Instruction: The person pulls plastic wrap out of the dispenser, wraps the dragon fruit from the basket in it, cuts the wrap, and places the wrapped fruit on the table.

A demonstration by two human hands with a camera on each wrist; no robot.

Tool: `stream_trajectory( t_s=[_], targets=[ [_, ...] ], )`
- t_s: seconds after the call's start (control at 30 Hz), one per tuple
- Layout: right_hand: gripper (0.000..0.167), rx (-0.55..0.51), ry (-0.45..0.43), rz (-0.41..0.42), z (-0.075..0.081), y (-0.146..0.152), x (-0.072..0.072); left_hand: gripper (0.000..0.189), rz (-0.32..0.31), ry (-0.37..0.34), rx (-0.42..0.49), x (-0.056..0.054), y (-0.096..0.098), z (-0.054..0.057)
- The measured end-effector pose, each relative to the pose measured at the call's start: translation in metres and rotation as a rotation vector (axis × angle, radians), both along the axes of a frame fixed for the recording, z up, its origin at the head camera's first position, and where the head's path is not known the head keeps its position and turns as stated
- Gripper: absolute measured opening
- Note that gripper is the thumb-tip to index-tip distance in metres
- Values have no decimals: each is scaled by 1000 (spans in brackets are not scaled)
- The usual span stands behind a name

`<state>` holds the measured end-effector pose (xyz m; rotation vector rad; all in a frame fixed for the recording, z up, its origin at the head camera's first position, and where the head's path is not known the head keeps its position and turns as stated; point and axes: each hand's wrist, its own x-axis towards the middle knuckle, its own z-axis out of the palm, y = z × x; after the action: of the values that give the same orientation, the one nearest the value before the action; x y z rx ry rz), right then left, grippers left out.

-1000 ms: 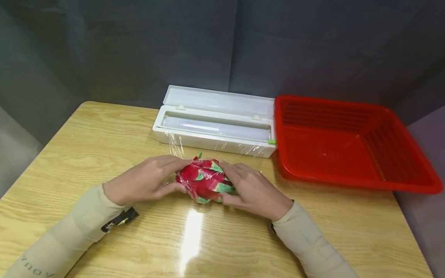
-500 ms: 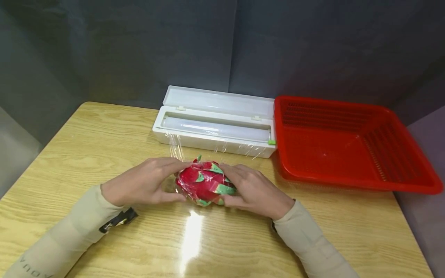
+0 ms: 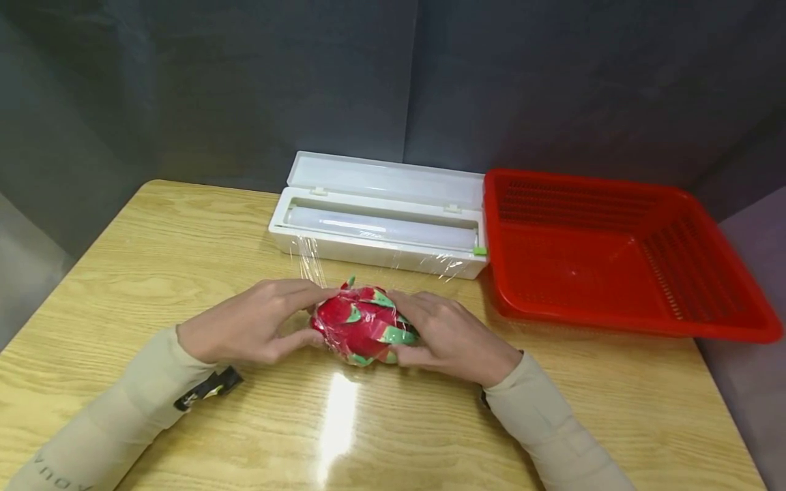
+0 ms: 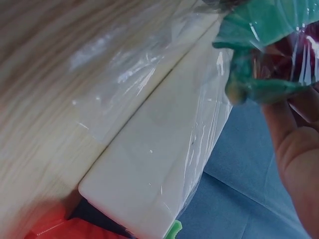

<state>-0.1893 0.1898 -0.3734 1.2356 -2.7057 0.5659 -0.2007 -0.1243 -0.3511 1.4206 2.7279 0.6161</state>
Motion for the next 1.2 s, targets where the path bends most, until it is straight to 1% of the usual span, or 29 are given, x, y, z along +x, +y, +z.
stream_trajectory(
  t_s=[0.5, 0.73, 0.97, 1.2],
  targets=[
    [67, 0, -23, 7, -1, 1, -2, 53, -29, 49, -6, -2, 0, -3],
    [66, -11, -42, 16, 1, 2, -3, 53, -39, 41, 0, -3, 0, -4],
    [66, -9, -75, 8, 2, 3, -4, 52, -42, 25, 5, -2, 1, -4],
    [59, -11, -90, 6, 0, 4, -4, 53, -47, 19, 5, -2, 2, -4]
  ],
)
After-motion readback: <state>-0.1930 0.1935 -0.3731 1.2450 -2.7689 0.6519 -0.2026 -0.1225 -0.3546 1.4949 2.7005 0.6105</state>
